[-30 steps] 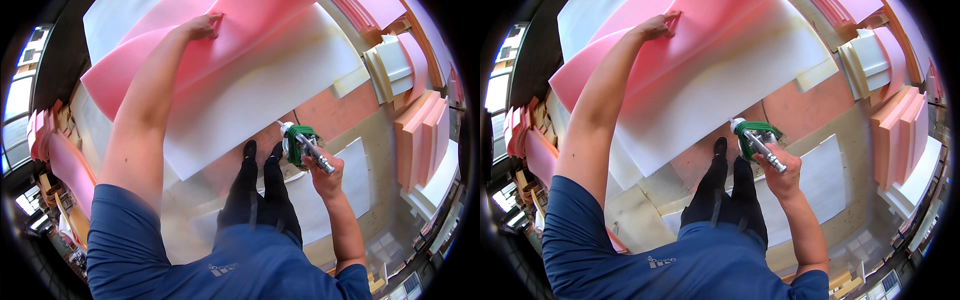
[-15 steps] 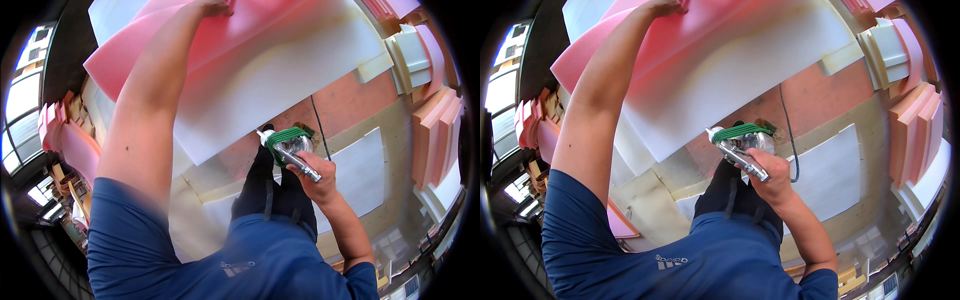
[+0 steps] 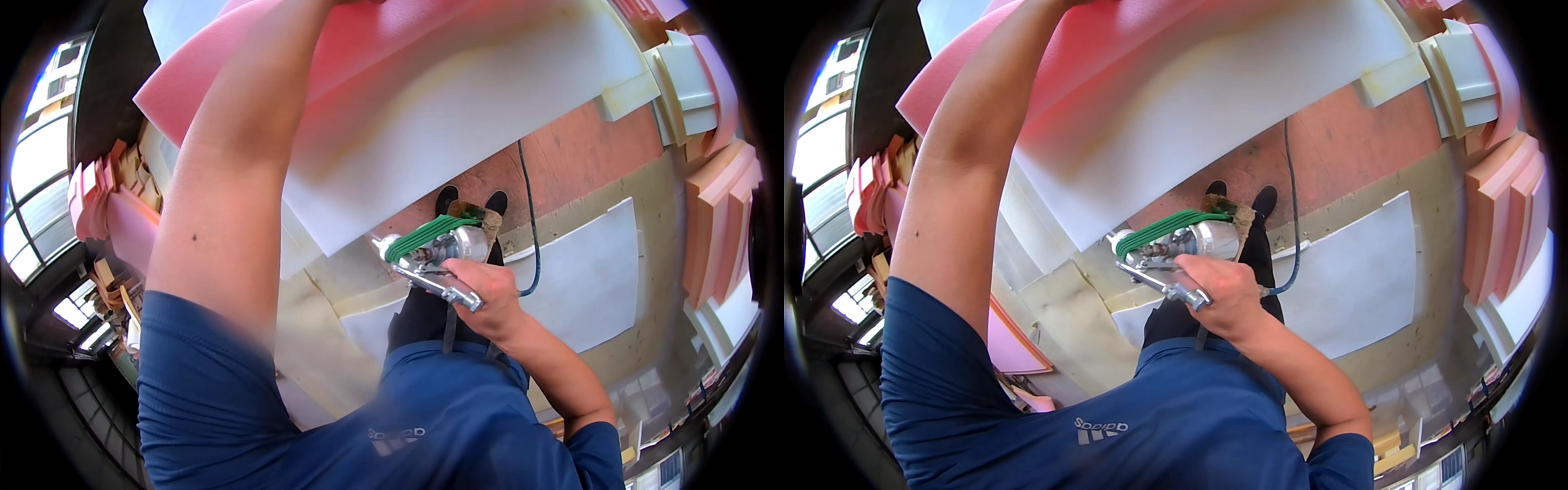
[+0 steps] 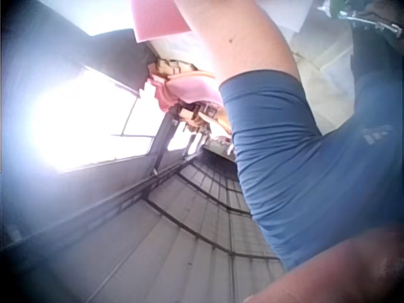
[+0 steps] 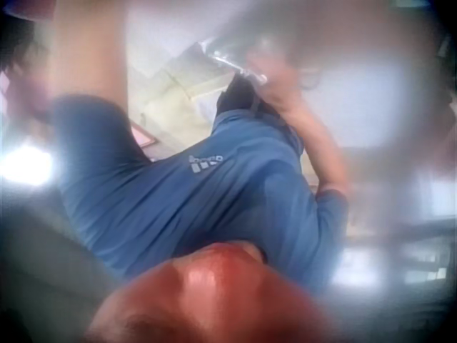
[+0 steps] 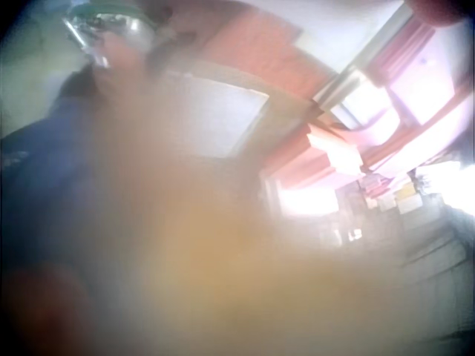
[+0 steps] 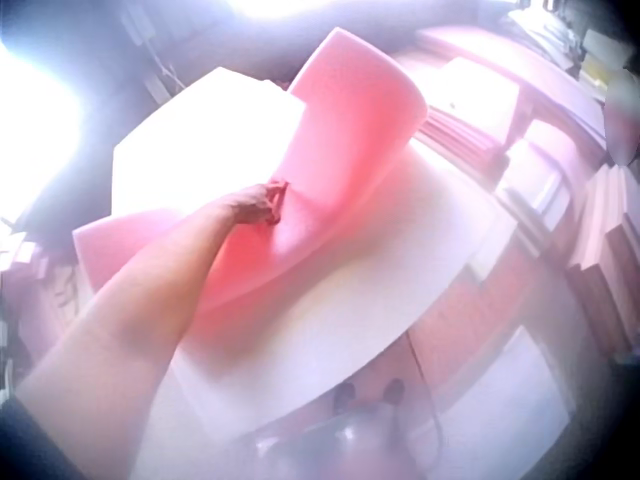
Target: The person uses a pneumatic glue gun to apply adhesive to the edges of a white foam board. They then place a pink foam sheet onto the glued area and press it down to secure the bond. The person repeats this process for multiple foam pieces in a workshop setting.
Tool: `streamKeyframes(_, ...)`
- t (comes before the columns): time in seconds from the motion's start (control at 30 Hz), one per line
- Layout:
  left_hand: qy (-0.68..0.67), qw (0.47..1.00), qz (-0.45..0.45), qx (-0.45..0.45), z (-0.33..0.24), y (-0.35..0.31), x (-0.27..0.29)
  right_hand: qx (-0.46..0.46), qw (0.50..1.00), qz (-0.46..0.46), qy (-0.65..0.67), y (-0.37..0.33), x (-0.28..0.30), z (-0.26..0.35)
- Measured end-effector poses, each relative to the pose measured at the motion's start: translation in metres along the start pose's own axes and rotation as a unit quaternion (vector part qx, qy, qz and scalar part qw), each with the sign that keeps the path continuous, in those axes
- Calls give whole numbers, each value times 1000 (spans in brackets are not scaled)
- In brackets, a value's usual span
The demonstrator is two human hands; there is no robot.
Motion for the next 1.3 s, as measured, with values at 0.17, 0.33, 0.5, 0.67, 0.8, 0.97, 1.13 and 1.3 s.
streamKeyframes(0.17,27,995,-93,-8,12,-6,3,13,999,41,2,2,-4,10)
streamKeyframes(0.33,155,987,-18,-23,7,9,16,-20,999,34,2,2,-6,9)
streamKeyframes(0.5,268,961,-5,-60,12,-8,14,-39,999,-29,11,4,6,3)
streamKeyframes(0.67,275,959,13,-72,12,-4,13,-98,993,-65,-27,10,31,-2)
streamKeyframes(0.8,139,989,14,-57,17,-6,20,-122,983,-135,-23,17,55,-2)
streamKeyframes(0.97,-361,932,17,17,31,-20,34,-164,968,-188,-23,7,66,-29)
streamKeyframes(1.13,-931,191,4,310,45,-36,34,-213,951,-226,-10,7,98,-36)
streamKeyframes(1.3,-921,220,-3,321,40,-37,38,-247,927,-280,-20,2,119,-51)
Point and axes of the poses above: each hand's wrist, its own y-axis towards the middle knuckle, its own x-axis out of the back of the hand, z = x × y, the point moved 1 cm from there along y, towards the middle knuckle, and after that the axes turned 13 degrees about -y, right-handed, at the moved point
